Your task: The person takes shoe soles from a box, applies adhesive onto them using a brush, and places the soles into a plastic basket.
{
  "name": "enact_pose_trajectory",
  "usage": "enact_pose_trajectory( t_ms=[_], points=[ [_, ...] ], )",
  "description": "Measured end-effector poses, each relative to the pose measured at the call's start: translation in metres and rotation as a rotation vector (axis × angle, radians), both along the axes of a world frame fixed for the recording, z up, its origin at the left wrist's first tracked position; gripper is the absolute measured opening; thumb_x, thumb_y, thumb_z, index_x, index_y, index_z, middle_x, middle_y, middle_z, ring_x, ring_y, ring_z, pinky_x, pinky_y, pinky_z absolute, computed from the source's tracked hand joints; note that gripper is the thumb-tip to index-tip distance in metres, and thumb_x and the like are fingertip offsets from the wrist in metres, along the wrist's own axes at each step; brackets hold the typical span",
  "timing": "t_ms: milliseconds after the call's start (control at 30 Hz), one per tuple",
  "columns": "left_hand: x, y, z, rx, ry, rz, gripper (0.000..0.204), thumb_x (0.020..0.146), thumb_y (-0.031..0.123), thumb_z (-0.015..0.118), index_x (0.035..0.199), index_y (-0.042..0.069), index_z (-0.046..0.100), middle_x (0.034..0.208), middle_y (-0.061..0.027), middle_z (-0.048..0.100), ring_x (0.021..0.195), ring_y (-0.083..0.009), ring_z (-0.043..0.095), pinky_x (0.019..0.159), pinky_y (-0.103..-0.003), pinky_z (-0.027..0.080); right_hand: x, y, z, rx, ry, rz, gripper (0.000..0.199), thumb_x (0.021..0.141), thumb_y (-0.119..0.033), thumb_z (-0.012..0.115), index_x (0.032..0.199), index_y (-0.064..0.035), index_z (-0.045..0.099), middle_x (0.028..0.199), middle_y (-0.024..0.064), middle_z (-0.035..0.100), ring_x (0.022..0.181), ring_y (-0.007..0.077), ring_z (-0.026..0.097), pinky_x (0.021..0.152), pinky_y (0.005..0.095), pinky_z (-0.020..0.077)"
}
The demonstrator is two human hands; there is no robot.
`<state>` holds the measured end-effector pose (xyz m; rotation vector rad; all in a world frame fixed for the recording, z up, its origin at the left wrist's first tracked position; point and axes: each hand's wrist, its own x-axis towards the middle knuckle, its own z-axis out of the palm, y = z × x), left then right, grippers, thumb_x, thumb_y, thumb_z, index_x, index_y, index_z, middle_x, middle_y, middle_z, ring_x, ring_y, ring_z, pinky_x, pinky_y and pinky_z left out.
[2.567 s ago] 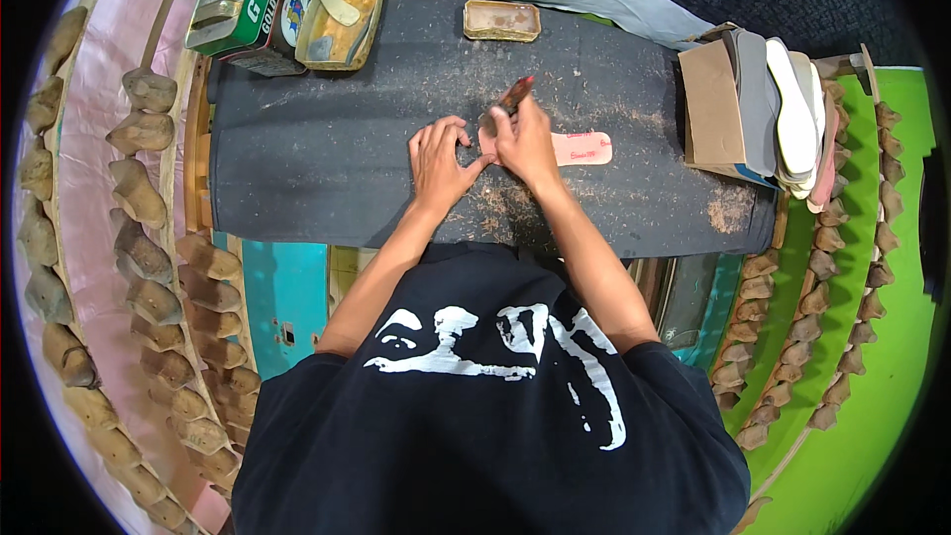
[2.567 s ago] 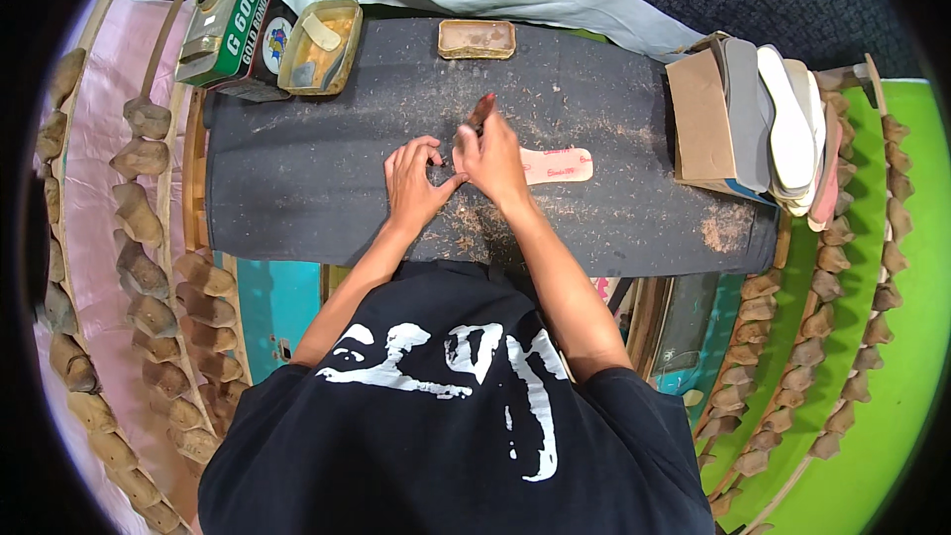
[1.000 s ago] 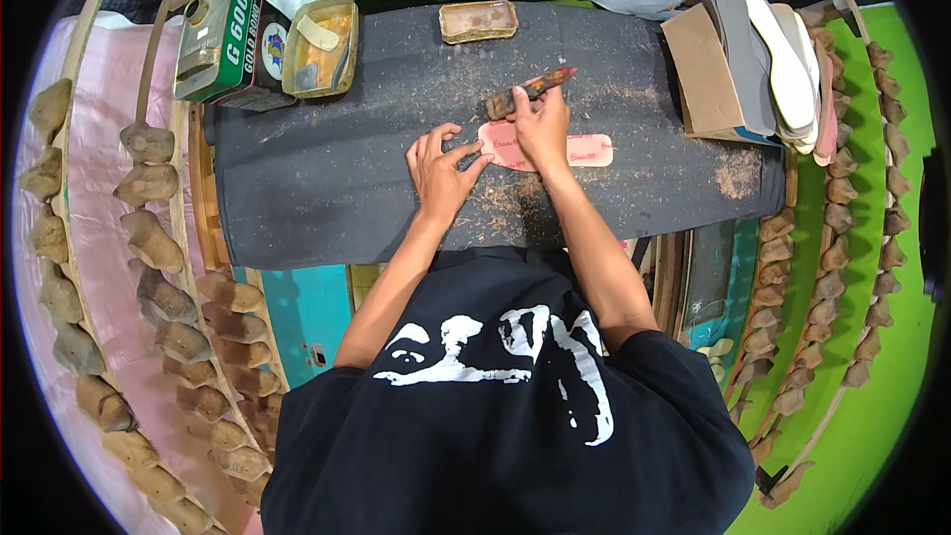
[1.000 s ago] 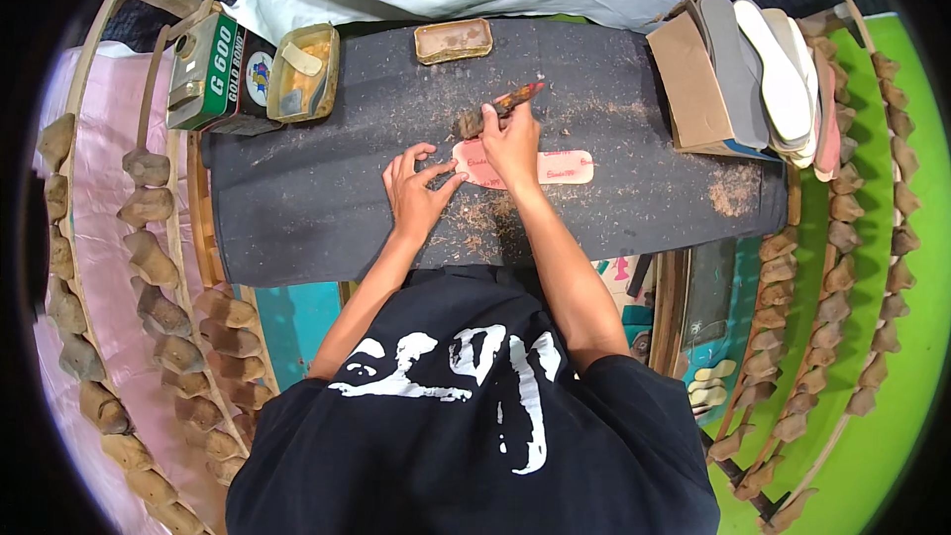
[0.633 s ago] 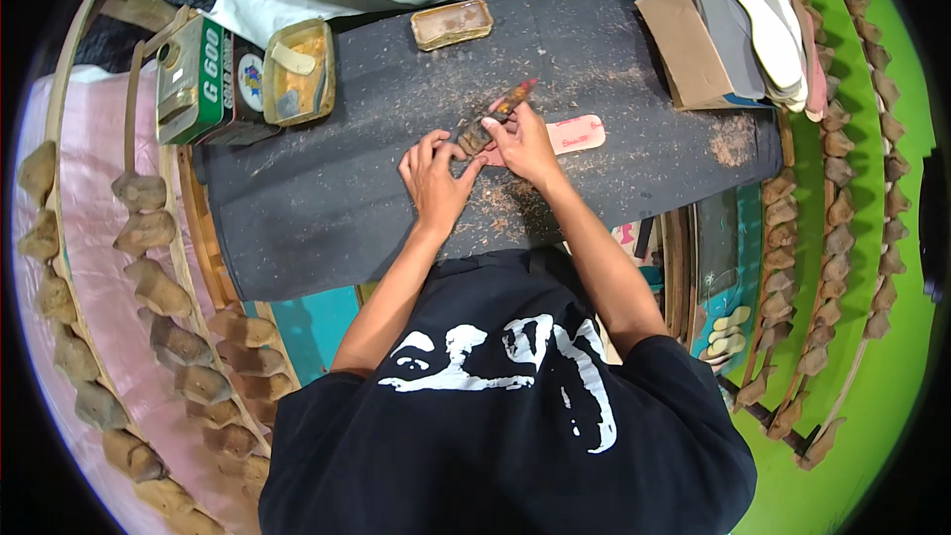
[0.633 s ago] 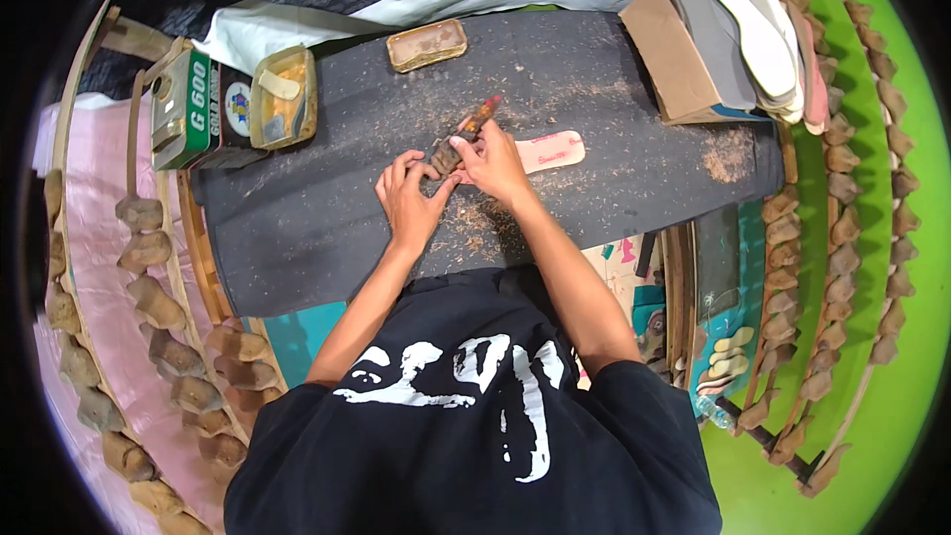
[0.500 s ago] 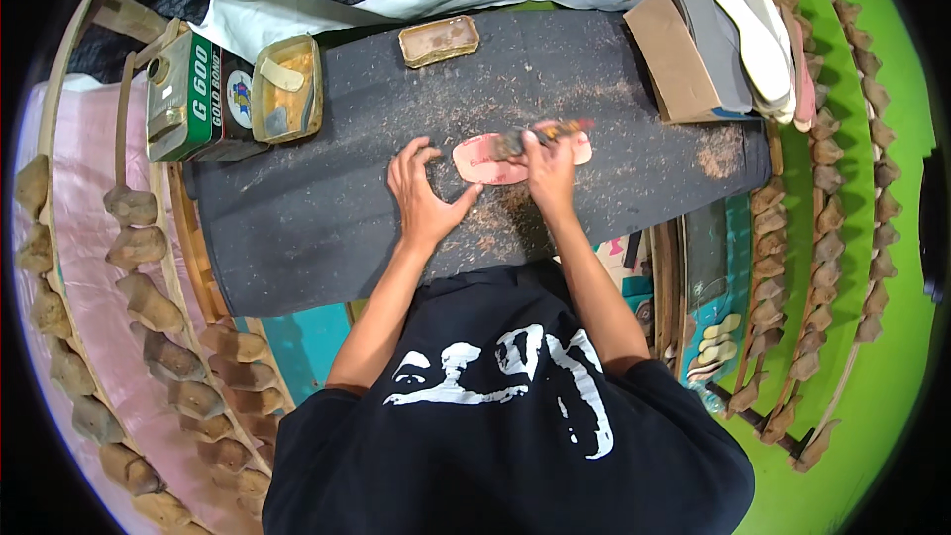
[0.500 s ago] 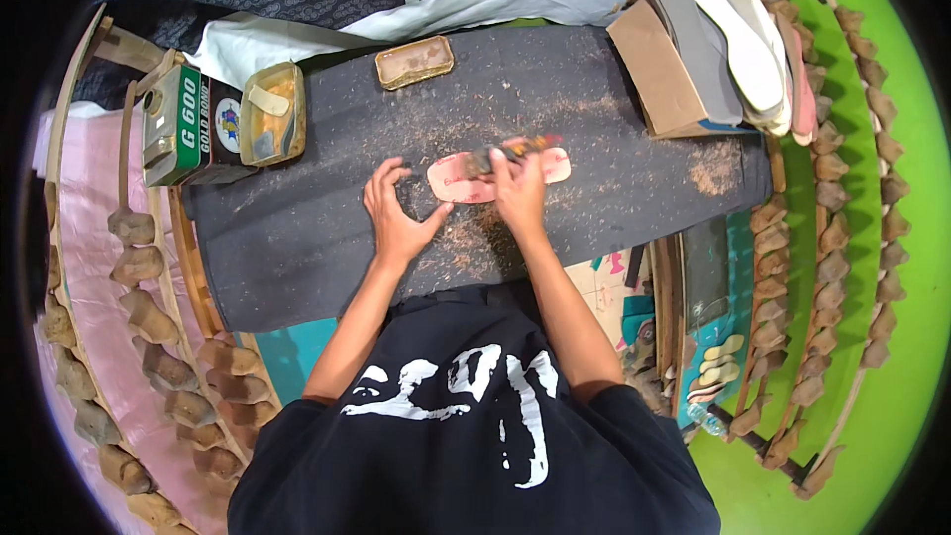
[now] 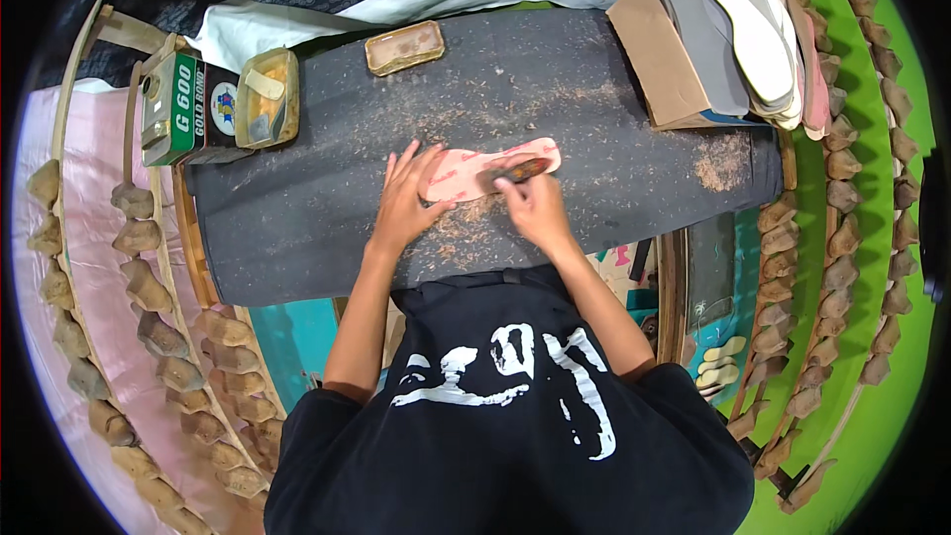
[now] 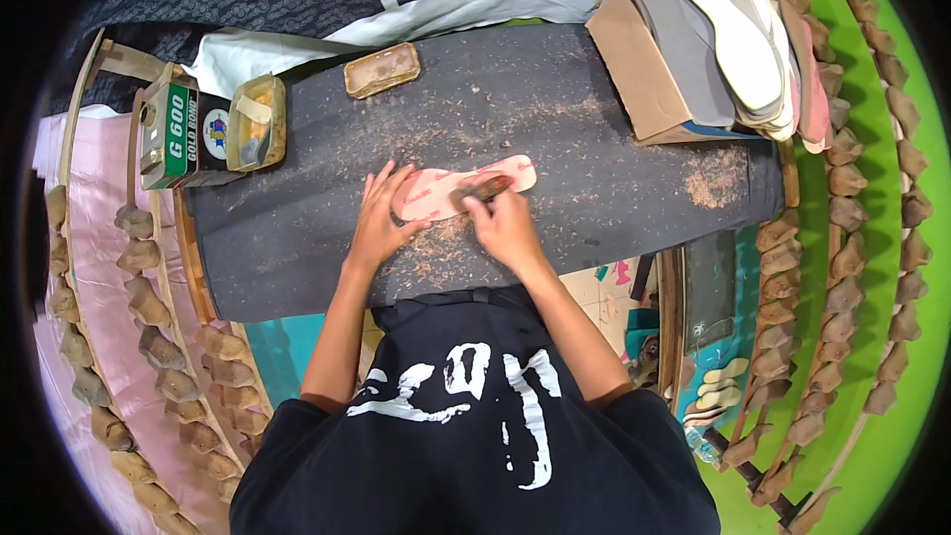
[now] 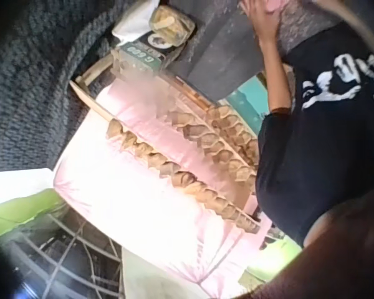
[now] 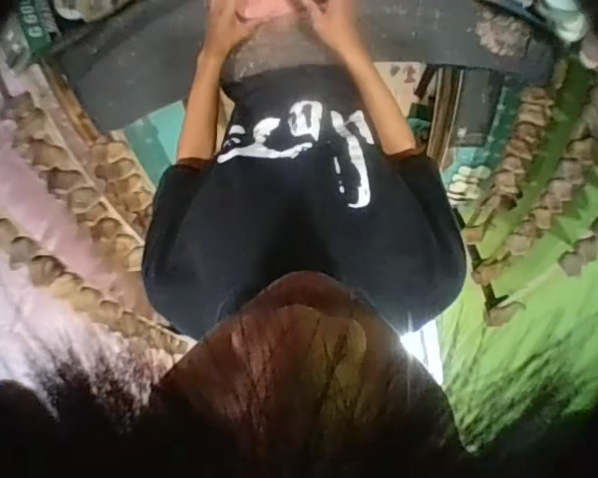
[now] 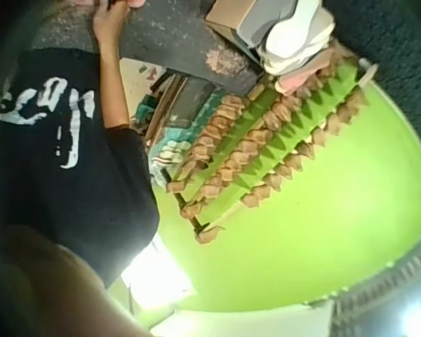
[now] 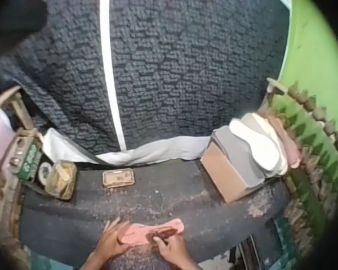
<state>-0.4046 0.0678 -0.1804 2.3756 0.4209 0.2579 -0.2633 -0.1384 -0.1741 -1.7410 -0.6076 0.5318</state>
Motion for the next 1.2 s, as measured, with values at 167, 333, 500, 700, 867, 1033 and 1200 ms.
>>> enact_pose_trajectory(
  t_ms=[167, 333, 500, 700, 867, 1033, 1200],
  points=[
    [-0.001, -0.003, -0.004, 0.028, 0.012, 0.023, 0.108, 0.063, 0.036, 0.099, 0.157, 0.014, 0.052, 0.157, -0.0077, 0.059, 0.156, -0.0343, 0.040, 0.132, -0.057, 0.020, 0.084, -0.052, 0.002, 0.094, -0.221, -0.367, 0.016, 0.101, 0.005, 0.064, 0.116, 0.0015, 0.060, 0.118, 0.0153, 0.074, 0.105, 0.0168, 0.072, 0.088, 0.0317, 0.0600],
    [0.000, -0.005, -0.001, -0.026, 0.055, 0.050, 0.117, 0.056, 0.040, 0.102, 0.157, 0.010, 0.051, 0.159, -0.0104, 0.058, 0.157, -0.0342, 0.040, 0.132, -0.055, 0.021, 0.093, -0.034, -0.001, 0.346, 0.019, -0.228, 0.024, 0.101, 0.004, 0.066, 0.122, 0.0003, 0.055, 0.123, 0.0169, 0.072, 0.107, 0.0184, 0.071, 0.092, 0.0332, 0.0610],
    [0.005, 0.000, 0.002, 0.067, 0.078, 0.043, 0.111, 0.056, 0.042, 0.102, 0.152, 0.006, 0.058, 0.161, -0.0128, 0.055, 0.157, -0.0334, 0.040, 0.131, -0.054, 0.024, 0.093, -0.017, -0.031, 0.147, 0.007, -0.109, 0.023, 0.101, 0.000, 0.068, 0.121, -0.0009, 0.056, 0.116, 0.0138, 0.075, 0.100, 0.0149, 0.072, 0.087, 0.0314, 0.0602],
    [0.005, -0.002, -0.004, 0.155, 0.061, 0.054, 0.100, 0.060, 0.043, 0.097, 0.147, 0.007, 0.063, 0.159, -0.0134, 0.056, 0.154, -0.0338, 0.043, 0.130, -0.054, 0.027, 0.142, -0.038, -0.001, 0.027, -0.207, -0.200, 0.021, 0.101, 0.004, 0.066, 0.117, 0.0000, 0.054, 0.117, 0.0157, 0.074, 0.100, 0.0138, 0.071, 0.085, 0.0292, 0.0610],
    [0.004, -0.002, 0.001, 0.137, 0.008, 0.077, 0.091, 0.063, 0.048, 0.093, 0.144, 0.014, 0.067, 0.160, -0.0109, 0.054, 0.151, -0.0353, 0.046, 0.129, -0.056, 0.027, 0.101, -0.022, 0.005, 0.269, 0.004, -0.017, 0.021, 0.099, 0.004, 0.068, 0.117, 0.0024, 0.057, 0.120, 0.0187, 0.073, 0.107, 0.0204, 0.073, 0.082, 0.0330, 0.0651],
    [0.001, -0.006, -0.002, 0.141, -0.006, 0.095, 0.087, 0.066, 0.051, 0.091, 0.141, 0.015, 0.068, 0.157, -0.0109, 0.057, 0.150, -0.0344, 0.047, 0.128, -0.056, 0.028, 0.110, -0.033, -0.007, 0.115, -0.120, -0.109, 0.019, 0.096, 0.004, 0.069, 0.112, 0.0024, 0.060, 0.114, 0.0187, 0.075, 0.102, 0.0228, 0.076, 0.077, 0.0333, 0.0648],
    [0.009, -0.006, -0.010, 0.194, -0.044, 0.110, 0.084, 0.066, 0.054, 0.092, 0.138, 0.016, 0.070, 0.152, -0.0094, 0.061, 0.147, -0.0324, 0.051, 0.126, -0.054, 0.032, 0.103, -0.014, 0.027, 0.110, -0.355, -0.093, 0.020, 0.096, -0.001, 0.071, 0.115, 0.0016, 0.067, 0.110, 0.0154, 0.077, 0.096, 0.0237, 0.077, 0.079, 0.0356, 0.0631]
  ],
)
